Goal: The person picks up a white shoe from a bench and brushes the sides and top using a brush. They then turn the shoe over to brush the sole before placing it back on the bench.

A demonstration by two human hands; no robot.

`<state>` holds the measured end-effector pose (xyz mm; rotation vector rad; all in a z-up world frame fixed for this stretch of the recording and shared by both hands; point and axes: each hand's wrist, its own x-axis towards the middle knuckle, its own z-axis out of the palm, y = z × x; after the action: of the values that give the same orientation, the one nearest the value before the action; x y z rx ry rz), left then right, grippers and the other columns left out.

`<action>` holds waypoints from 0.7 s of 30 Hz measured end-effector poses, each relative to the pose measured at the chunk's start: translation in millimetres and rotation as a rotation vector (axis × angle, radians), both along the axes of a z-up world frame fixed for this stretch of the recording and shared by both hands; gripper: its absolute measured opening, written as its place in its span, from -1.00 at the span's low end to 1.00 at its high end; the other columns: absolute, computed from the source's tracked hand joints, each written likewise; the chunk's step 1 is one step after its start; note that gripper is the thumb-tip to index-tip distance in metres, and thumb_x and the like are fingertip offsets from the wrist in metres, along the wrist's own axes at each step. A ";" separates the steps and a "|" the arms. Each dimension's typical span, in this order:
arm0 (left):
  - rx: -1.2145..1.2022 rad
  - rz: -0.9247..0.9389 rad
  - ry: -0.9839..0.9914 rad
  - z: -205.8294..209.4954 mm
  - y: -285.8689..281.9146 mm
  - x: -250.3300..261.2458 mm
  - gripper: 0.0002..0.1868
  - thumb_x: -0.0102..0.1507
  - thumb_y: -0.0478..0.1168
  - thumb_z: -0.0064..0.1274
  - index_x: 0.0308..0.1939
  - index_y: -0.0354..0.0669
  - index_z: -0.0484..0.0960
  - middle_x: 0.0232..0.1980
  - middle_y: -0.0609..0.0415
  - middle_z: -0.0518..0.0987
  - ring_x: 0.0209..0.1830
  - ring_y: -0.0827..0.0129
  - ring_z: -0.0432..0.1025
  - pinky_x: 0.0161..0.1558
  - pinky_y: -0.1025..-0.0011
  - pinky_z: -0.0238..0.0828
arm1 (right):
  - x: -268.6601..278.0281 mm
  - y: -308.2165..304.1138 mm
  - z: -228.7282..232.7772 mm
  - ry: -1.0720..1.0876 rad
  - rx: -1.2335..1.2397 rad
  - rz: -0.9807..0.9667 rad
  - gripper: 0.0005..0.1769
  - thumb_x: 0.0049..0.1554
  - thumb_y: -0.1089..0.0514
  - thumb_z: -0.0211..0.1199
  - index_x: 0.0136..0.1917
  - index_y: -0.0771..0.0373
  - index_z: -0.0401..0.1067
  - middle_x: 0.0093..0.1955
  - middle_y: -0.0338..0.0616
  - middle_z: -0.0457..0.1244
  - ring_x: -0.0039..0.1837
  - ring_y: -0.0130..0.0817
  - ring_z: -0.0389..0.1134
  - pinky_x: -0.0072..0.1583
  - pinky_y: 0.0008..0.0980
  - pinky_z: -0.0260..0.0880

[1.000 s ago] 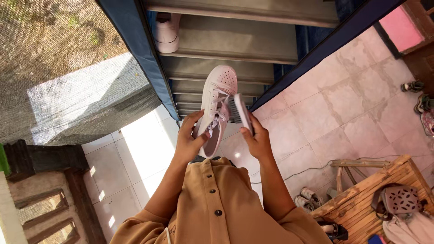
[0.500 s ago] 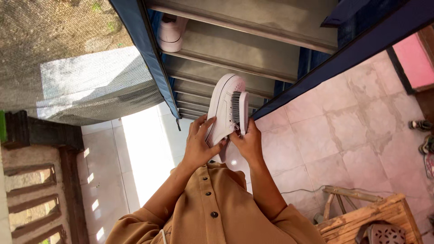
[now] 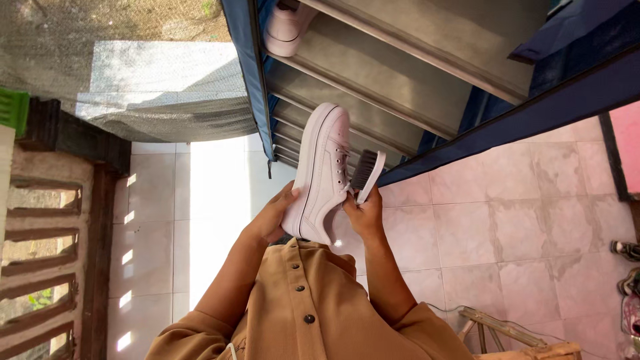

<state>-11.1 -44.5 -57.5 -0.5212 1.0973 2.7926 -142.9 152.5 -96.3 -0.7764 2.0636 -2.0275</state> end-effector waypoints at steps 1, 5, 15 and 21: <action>0.000 0.007 -0.004 2.1 0.0 4.2 -0.14 0.29 0.06 0.01 0.55 -0.23 0.07 0.42 -0.16 0.37 0.39 0.14 0.34 0.29 0.24 0.37 | 2.1 -0.6 -1.2 -0.027 -0.012 0.043 -0.64 0.12 0.36 0.26 0.18 0.30 0.31 -0.10 -0.33 0.29 -0.07 -0.57 0.31 -0.01 -0.53 0.36; -0.142 0.059 0.042 1.1 -3.4 15.1 -0.07 0.27 0.04 0.11 0.57 -0.27 0.03 0.46 -0.25 0.34 0.41 0.11 0.33 0.33 0.25 0.32 | 5.3 -3.4 5.8 0.039 0.071 0.122 -0.63 0.11 0.37 0.28 0.19 0.32 0.34 -0.10 -0.29 0.32 -0.08 -0.54 0.31 -0.03 -0.50 0.35; -1.486 0.237 -0.240 12.9 -63.7 45.5 0.03 0.10 0.08 0.31 0.45 -0.46 0.19 0.23 -0.33 0.44 0.19 -0.10 0.39 0.19 0.09 0.35 | 34.5 -30.9 58.0 0.144 0.473 -0.164 -0.57 0.19 0.03 0.37 0.17 0.32 0.33 -0.16 -0.02 0.39 -0.14 -0.26 0.43 -0.07 -0.30 0.44; -1.977 0.231 -0.110 25.1 -91.5 57.5 0.10 -0.04 0.17 0.42 0.39 -0.39 0.29 0.19 -0.17 0.47 0.10 0.04 0.37 0.08 0.10 0.22 | 92.5 -106.9 75.6 0.614 0.677 -0.120 -0.29 0.18 0.06 0.28 0.55 0.13 0.16 0.04 0.03 0.34 -0.08 -0.06 0.43 -0.08 -0.20 0.44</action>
<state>46.4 -136.0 -32.4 -0.7537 3.3680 0.6970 -50.4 45.6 -20.7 -1.2299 2.9157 -1.0281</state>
